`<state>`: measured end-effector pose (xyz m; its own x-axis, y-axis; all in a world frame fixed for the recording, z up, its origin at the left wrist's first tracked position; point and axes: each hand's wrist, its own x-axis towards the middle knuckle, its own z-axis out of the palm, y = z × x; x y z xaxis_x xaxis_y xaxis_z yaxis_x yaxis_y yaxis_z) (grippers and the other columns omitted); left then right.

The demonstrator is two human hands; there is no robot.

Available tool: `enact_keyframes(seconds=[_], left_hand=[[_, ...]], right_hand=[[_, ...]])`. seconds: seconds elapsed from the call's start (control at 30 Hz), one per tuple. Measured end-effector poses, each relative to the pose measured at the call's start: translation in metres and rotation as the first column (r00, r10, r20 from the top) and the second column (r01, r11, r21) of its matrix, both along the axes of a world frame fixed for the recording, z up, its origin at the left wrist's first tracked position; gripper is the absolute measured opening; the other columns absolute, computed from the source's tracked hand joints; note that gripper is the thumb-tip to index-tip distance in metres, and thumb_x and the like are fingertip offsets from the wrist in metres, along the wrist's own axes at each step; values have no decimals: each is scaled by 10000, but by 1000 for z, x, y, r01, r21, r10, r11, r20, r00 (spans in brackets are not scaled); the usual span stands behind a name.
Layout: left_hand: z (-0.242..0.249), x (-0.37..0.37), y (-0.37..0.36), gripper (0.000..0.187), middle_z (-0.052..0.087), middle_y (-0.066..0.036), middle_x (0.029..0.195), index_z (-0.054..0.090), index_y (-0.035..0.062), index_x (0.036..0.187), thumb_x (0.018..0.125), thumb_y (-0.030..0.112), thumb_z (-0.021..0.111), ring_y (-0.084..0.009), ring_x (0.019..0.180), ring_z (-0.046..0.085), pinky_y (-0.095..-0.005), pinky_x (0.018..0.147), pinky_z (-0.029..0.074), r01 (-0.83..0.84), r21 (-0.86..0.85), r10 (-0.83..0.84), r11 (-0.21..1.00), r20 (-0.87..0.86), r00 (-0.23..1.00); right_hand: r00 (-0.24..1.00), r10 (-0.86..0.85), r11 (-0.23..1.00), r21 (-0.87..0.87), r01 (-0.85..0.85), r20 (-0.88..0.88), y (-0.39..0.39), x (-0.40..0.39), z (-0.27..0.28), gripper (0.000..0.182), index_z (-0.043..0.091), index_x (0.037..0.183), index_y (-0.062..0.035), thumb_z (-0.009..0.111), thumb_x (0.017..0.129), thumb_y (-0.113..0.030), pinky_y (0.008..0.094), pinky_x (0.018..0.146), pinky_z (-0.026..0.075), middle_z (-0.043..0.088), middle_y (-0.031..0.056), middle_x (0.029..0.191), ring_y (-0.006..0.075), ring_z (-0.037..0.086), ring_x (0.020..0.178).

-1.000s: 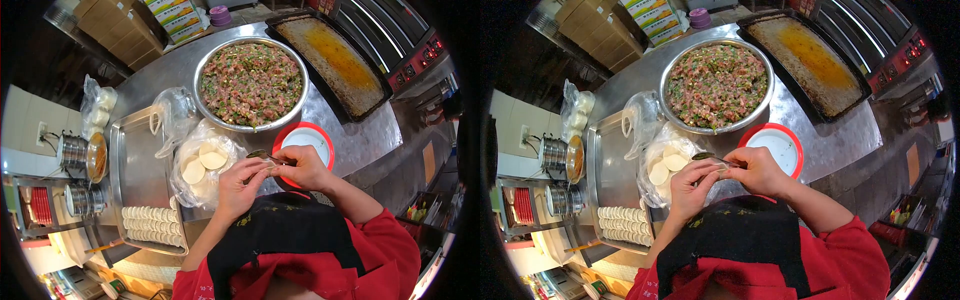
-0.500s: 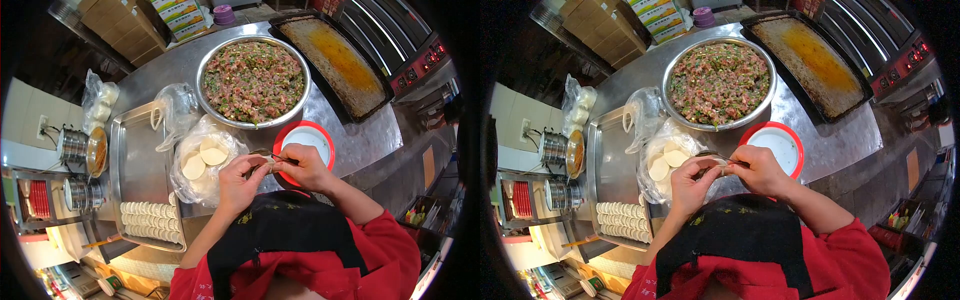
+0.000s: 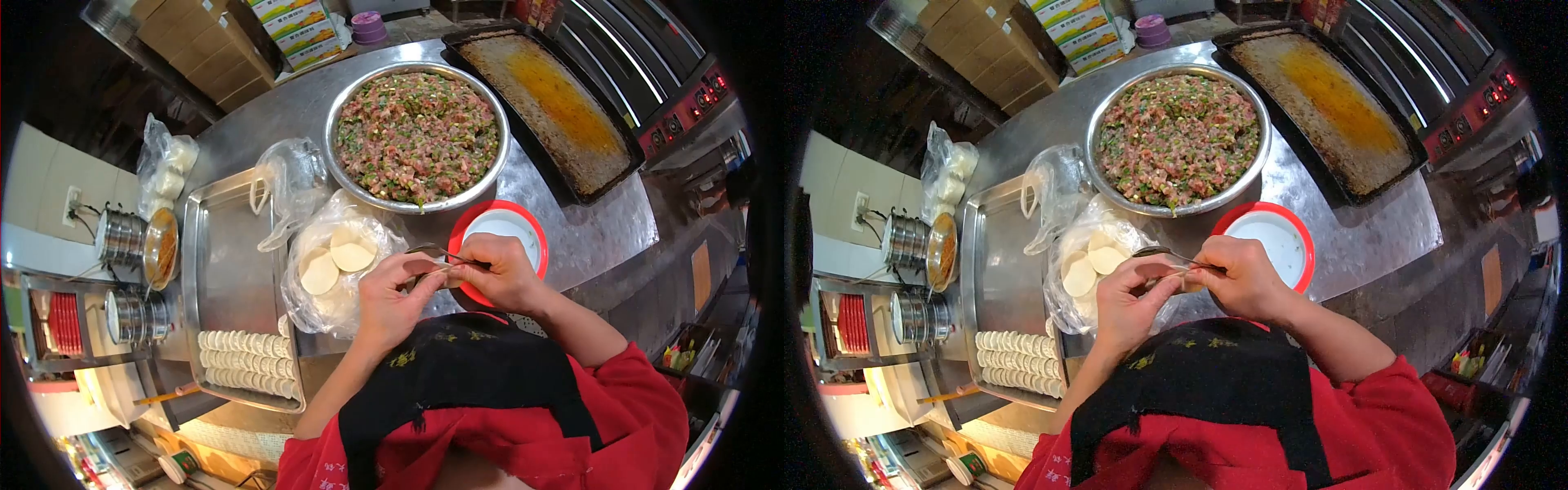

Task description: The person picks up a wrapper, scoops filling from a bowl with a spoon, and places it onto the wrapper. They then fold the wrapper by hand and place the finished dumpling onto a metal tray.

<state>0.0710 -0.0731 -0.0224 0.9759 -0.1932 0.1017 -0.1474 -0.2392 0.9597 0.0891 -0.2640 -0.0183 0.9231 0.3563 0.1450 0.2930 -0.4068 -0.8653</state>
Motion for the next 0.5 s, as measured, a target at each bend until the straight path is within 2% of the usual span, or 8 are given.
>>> enact_keyframes(seconds=[0.03,0.17,0.23,0.37,0.43,0.5], left_hand=[[0,-1,0,132,673,-108,906,694,-5,910,784,30,684,-164,804,634,-267,731,498,-86,-16,83,996,-119,989],[3,0,2,121,673,-112,910,692,-15,897,783,27,685,-161,806,636,-265,732,503,-60,-5,59,998,-106,993],[-1,0,1,120,675,-107,916,692,-17,891,779,27,687,-166,815,638,-272,745,504,-28,21,27,999,43,999],[-5,3,3,130,677,-99,926,691,-20,894,774,31,692,-169,833,638,-274,752,503,52,40,-56,998,90,994],[-3,5,2,135,677,-87,908,690,-19,895,769,29,697,-168,829,637,-273,746,502,90,52,-96,995,124,988],[5,2,2,137,676,-83,895,690,-18,896,767,27,698,-166,821,637,-271,740,502,52,25,-53,998,73,996]], right_hand=[[1000,-2,1000,5,2,-27,0,1,0,170,641,795,-11,724,742,-149,326,580,444,574,118,694,264,573,634],[998,42,994,101,-46,45,2,1,-5,169,638,794,-6,725,743,-142,328,578,444,579,117,708,257,573,633],[973,-22,991,121,50,-229,5,-2,5,163,639,805,-5,722,748,-133,327,580,444,583,117,720,251,573,635],[993,28,995,96,-17,-114,2,0,1,159,639,831,-5,716,753,-121,321,579,442,586,114,720,237,575,635],[997,71,996,46,-71,3,0,1,-3,162,626,828,-2,715,754,-116,316,586,440,578,106,712,222,573,644],[999,40,998,45,-40,-9,1,-1,-2,161,620,815,-1,715,754,-115,318,585,440,572,103,703,221,571,642]])
